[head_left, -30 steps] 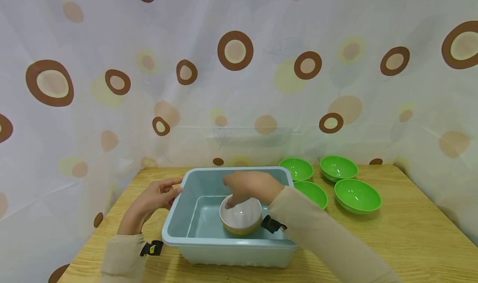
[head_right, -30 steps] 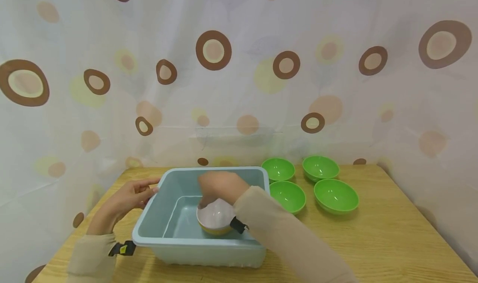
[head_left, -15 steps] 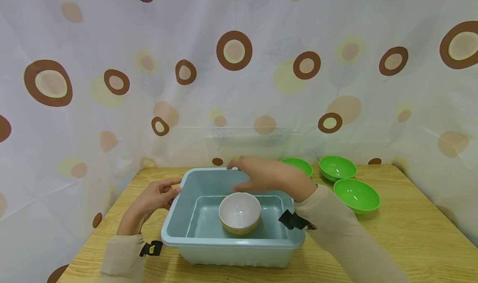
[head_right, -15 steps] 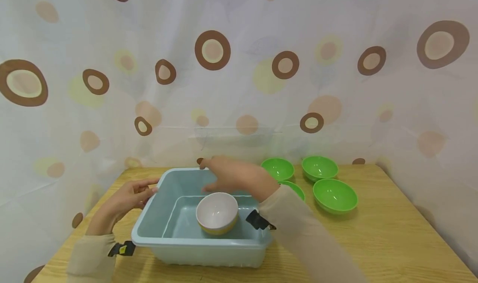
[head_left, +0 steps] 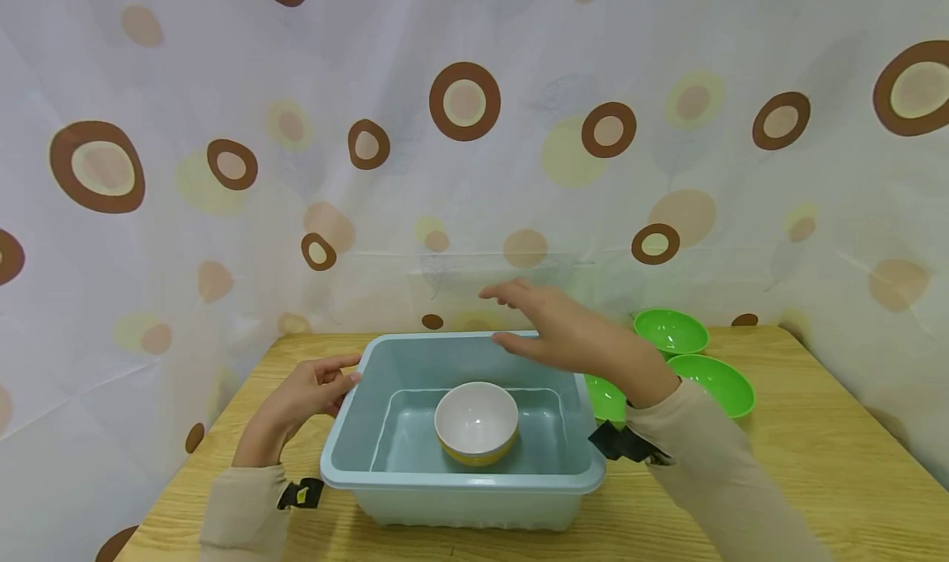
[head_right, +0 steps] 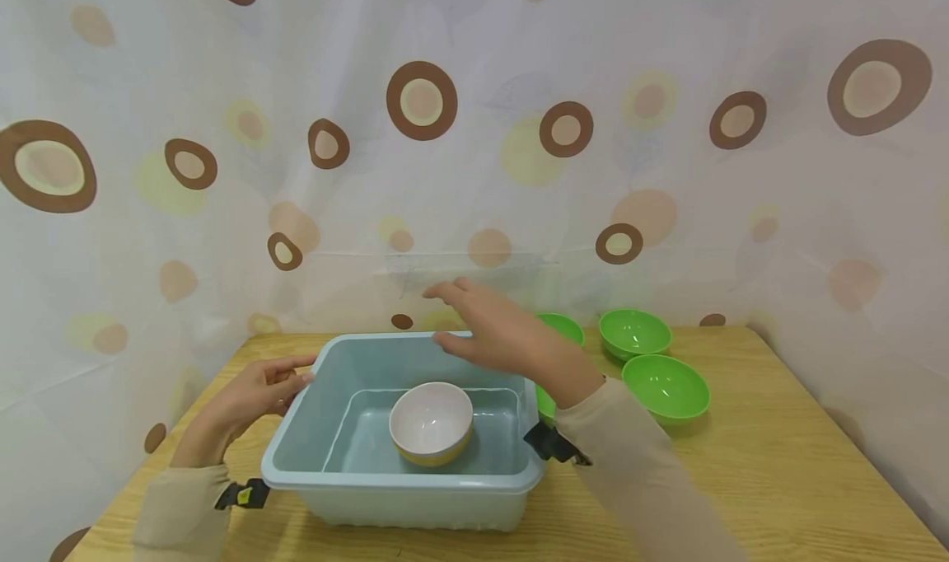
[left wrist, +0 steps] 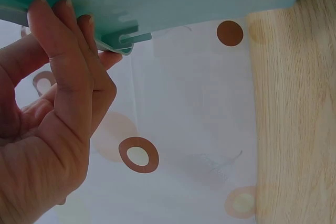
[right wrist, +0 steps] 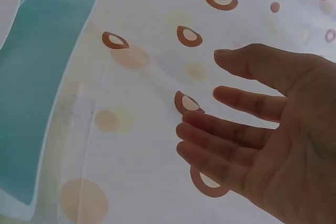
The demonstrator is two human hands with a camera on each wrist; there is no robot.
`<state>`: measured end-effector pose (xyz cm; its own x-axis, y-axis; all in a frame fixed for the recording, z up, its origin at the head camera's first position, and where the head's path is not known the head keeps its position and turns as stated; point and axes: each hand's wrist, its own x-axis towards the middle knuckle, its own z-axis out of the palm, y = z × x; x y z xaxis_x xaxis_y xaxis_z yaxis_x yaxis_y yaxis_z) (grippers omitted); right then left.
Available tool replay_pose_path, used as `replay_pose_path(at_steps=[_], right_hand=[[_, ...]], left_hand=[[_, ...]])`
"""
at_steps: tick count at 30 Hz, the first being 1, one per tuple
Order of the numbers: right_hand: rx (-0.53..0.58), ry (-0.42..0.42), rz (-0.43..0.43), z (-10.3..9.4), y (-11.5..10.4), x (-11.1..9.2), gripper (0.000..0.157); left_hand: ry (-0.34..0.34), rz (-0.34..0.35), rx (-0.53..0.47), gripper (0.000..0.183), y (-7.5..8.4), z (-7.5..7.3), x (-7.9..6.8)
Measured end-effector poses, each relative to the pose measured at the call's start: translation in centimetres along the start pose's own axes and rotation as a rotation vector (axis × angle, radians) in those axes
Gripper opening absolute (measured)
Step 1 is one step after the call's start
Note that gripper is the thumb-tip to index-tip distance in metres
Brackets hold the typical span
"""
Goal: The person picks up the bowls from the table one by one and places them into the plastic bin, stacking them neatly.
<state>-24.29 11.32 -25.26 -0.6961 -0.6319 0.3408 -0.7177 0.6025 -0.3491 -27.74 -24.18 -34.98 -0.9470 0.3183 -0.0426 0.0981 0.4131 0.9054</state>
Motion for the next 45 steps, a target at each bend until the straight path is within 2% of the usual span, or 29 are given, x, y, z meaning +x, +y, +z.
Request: replay_pose_path(at_steps=[12,23,27,35,45], right_hand=[[-0.017,0.249,-0.010,-0.4,3.0,-2.7,0.048],[-0.014,0.331,0.018,-0.4,5.2,-4.6,0.048],[-0.024,0.316,0.068,-0.4,6.1,-5.1,0.048],[-0.060,0.205,0.214,-0.2,7.7,-6.0,0.049],[-0.075,0.106,0.285,0.6,9.8,-6.5,0.051]], left_hand=[[-0.003,0.008,-0.005,0.054,0.0,0.0,0.0],[-0.008,0.001,-0.013,0.055,-0.2,0.1,0.0],[-0.005,-0.002,-0.012,0.056,-0.3,0.1,0.1],[-0.004,-0.002,-0.012,0.057,-0.3,0.0,0.0],[-0.001,-0.006,-0.007,0.057,-0.4,0.0,0.0]])
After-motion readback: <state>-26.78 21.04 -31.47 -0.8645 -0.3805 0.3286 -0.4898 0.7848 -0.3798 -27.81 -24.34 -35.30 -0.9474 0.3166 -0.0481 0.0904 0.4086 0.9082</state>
